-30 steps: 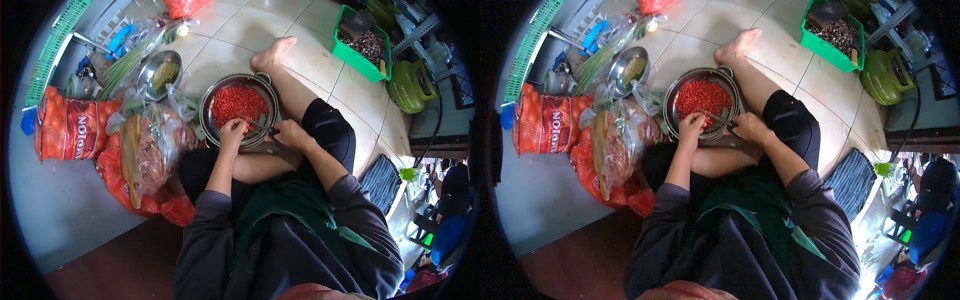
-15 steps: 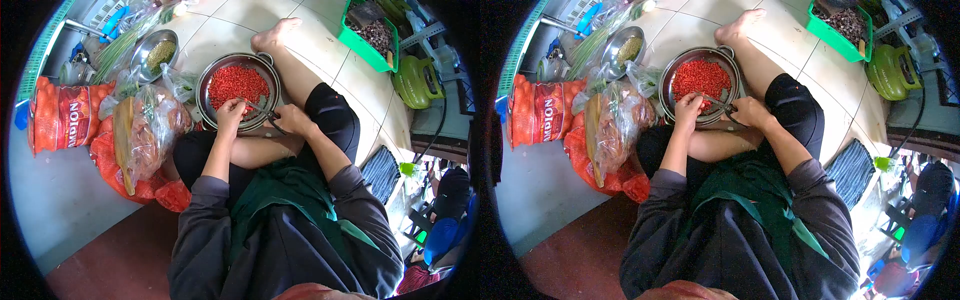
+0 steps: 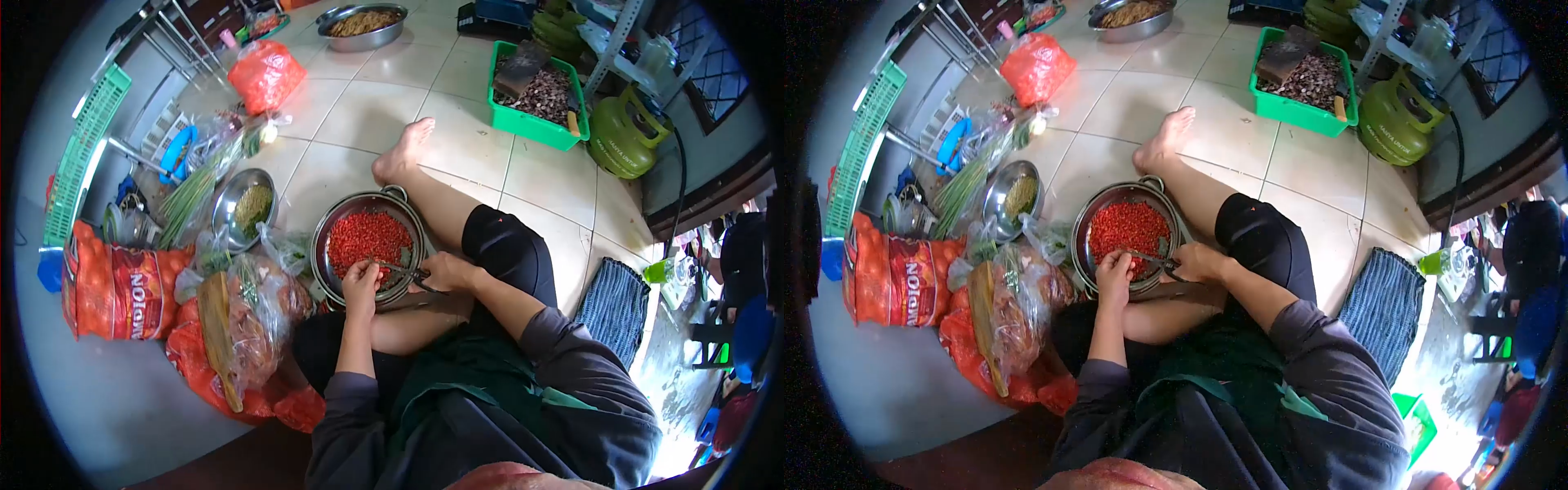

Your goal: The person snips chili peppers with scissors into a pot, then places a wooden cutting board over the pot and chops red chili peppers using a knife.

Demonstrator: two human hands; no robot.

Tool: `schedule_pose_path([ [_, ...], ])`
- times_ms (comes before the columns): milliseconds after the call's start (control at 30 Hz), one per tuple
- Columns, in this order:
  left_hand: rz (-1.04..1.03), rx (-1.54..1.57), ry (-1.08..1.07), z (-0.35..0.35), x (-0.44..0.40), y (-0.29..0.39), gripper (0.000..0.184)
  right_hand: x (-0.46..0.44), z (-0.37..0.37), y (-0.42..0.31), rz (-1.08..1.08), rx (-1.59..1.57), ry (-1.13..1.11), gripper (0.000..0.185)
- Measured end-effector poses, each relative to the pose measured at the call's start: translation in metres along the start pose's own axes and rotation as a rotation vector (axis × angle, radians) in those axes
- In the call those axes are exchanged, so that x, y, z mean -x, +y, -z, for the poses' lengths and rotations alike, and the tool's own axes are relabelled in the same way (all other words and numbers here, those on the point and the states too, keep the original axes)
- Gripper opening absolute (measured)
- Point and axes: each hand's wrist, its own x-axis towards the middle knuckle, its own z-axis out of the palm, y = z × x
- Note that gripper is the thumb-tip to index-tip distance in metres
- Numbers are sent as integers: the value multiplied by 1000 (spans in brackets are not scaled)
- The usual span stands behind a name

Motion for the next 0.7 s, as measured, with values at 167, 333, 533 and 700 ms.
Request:
schedule_pose_path([
  [167,39,0,-7,0,1,0,10,-2,-5,11,-9,-45,30,58],
  [333,57,14,57,3,-1,0,10,0,1,5,-83,-56,-20,57],
  [533,13,3,31,3,-1,1,11,-2,-1,5,-76,-23,-54,57],
  [700,1,-25,20,3,-1,0,11,-5,-7,13,45,-72,50,59],
])
